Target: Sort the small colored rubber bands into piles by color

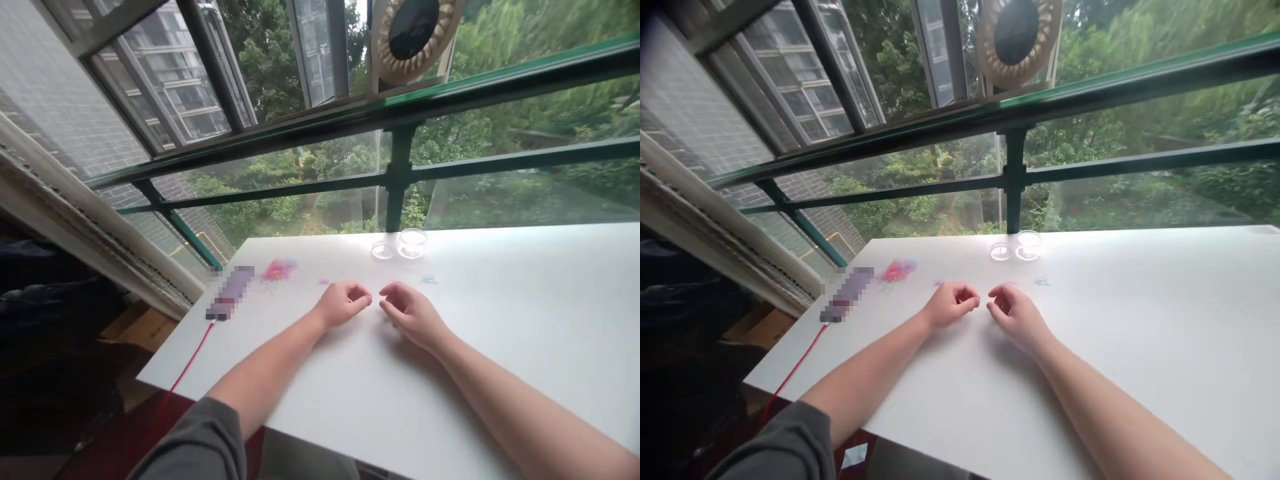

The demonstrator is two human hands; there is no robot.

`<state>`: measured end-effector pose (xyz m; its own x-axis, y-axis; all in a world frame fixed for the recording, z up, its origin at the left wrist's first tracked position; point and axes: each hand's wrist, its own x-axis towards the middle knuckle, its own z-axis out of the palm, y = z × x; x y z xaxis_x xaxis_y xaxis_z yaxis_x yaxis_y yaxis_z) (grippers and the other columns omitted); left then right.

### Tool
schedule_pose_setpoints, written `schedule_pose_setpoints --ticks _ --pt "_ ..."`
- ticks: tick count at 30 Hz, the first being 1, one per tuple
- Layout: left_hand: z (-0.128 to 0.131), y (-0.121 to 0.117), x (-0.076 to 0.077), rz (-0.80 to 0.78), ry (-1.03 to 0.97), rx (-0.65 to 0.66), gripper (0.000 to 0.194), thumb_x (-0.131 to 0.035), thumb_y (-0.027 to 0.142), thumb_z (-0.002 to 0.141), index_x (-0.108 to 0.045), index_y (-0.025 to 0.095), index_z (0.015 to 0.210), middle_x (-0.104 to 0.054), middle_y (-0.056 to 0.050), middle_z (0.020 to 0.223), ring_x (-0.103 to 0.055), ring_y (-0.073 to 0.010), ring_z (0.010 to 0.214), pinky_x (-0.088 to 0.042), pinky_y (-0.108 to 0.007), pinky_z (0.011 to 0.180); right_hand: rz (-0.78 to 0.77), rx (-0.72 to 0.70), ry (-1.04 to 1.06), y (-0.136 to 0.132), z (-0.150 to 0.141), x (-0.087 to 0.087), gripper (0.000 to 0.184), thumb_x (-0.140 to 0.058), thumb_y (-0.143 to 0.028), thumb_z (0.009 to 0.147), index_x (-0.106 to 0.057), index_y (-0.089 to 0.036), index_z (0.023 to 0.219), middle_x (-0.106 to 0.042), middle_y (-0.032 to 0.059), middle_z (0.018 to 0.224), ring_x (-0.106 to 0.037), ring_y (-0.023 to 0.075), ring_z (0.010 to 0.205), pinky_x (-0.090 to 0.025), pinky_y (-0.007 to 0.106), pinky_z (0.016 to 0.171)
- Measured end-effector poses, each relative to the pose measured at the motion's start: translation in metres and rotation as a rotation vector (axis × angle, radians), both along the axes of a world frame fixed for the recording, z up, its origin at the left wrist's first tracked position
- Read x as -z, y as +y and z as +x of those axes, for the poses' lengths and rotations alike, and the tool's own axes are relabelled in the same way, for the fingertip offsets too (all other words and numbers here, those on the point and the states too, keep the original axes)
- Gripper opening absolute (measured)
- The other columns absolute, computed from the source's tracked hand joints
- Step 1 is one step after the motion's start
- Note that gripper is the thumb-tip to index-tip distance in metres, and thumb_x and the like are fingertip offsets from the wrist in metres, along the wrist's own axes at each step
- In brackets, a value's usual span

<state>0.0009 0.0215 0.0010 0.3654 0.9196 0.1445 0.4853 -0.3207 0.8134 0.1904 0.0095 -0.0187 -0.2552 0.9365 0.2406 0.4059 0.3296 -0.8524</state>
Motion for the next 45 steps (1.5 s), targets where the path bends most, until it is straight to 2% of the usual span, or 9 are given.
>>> schedule_pose_setpoints --ticks 4,15,25,45 --pt "-0.008 -0.012 0.009 -0.024 0.014 0.016 0.021 -0.056 0.035 0.078 -0.066 0.016 0.082 -0.068 -0.004 0.077 -0.058 -0.0115 0.064 -0.045 -0.022 0.06 -0.017 -0.073 0.001 -0.007 -0.003 -0.003 0.02 -0.052 -0.034 0.079 -0.056 -0.017 0.091 -0.051 -0.0009 0.064 -0.046 0.0112 0.052 -0.039 0.025 0.052" --pt "-0.006 -0.014 0.003 -0.035 0.053 0.061 0.019 -0.056 0.034 0.077 -0.066 0.018 0.079 -0.068 -0.003 0.075 -0.058 -0.012 0.062 -0.046 -0.023 0.059 -0.034 -0.078 -0.062 -0.016 -0.006 -0.011 0.011 -0.051 -0.025 0.078 -0.059 -0.018 0.074 -0.047 -0.0033 0.053 -0.041 0.0091 0.049 -0.032 0.022 0.047" --pt "-0.006 -0.015 0.002 -0.075 0.032 0.086 0.022 -0.058 0.036 0.075 -0.065 0.017 0.082 -0.066 -0.003 0.074 -0.055 -0.0106 0.057 -0.046 -0.023 0.055 0.004 -0.059 -0.067 -0.016 -0.005 -0.011 0.007 -0.049 -0.022 0.078 -0.053 -0.018 0.075 -0.051 -0.0023 0.06 -0.041 0.0096 0.052 -0.033 0.022 0.05" --pt "-0.006 -0.015 0.003 -0.083 0.022 0.099 0.018 -0.055 0.034 0.078 -0.064 0.018 0.078 -0.065 -0.001 0.072 -0.052 -0.0091 0.054 -0.041 -0.021 0.052 -0.059 -0.112 -0.073 -0.019 -0.003 -0.012 0.007 -0.047 -0.021 0.081 -0.054 -0.019 0.08 -0.051 -0.0029 0.061 -0.042 0.0094 0.051 -0.034 0.023 0.049"
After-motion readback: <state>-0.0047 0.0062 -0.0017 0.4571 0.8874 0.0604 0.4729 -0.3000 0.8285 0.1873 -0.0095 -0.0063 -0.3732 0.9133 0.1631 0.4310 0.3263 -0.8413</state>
